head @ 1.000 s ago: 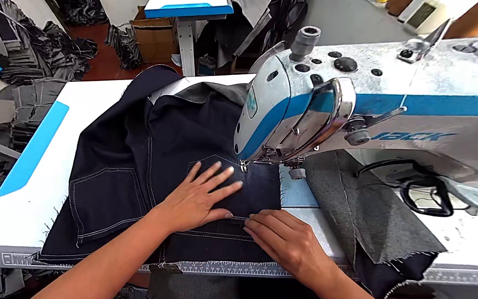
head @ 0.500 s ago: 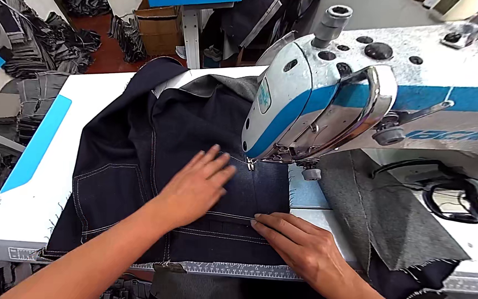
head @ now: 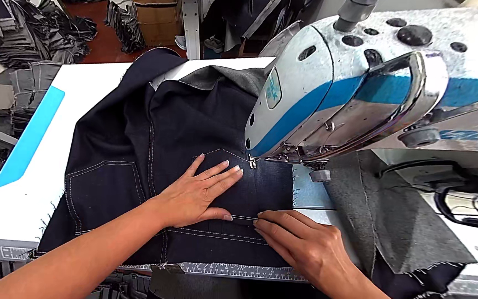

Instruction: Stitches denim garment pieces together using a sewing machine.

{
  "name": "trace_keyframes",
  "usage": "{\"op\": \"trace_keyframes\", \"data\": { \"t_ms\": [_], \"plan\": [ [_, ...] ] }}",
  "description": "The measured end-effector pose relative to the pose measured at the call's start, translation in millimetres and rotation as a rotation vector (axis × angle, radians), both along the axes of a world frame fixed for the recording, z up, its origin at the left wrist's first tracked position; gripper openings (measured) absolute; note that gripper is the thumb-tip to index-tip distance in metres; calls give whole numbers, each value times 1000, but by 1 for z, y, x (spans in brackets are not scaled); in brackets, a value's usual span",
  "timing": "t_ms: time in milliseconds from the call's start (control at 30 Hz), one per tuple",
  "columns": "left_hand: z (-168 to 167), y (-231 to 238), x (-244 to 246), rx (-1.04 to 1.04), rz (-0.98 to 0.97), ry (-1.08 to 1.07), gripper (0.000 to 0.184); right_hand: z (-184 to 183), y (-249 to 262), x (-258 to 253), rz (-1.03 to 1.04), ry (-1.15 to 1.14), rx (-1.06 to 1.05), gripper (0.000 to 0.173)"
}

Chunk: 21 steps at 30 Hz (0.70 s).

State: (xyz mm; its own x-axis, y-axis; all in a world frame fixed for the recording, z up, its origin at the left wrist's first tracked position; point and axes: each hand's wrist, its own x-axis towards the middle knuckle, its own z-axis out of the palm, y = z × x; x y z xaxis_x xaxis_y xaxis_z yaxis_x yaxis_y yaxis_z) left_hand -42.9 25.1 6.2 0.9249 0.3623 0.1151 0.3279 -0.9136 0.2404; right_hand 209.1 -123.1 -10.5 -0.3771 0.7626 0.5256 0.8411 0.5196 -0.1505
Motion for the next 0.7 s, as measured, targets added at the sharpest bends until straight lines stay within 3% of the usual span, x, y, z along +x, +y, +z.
{"op": "trace_keyframes", "data": {
  "t_ms": [167,300,500,600,700],
  "plan": [
    [0,0,4,2,73,39,65,-2,1,1,-29,23,21,18],
    [-5,-2,1,77,-40,11,54,-1,1,3,29,3,13,18],
    [2,-9,6,11,-206,14,43,2,0,7,92,49,-37,20],
    [1,-9,5,-104,-206,14,43,-3,-11,14,138,117,-105,34],
    [0,-9,4,-97,-217,36,43,-9,-26,16,181,18,-72,45]
  ]
}}
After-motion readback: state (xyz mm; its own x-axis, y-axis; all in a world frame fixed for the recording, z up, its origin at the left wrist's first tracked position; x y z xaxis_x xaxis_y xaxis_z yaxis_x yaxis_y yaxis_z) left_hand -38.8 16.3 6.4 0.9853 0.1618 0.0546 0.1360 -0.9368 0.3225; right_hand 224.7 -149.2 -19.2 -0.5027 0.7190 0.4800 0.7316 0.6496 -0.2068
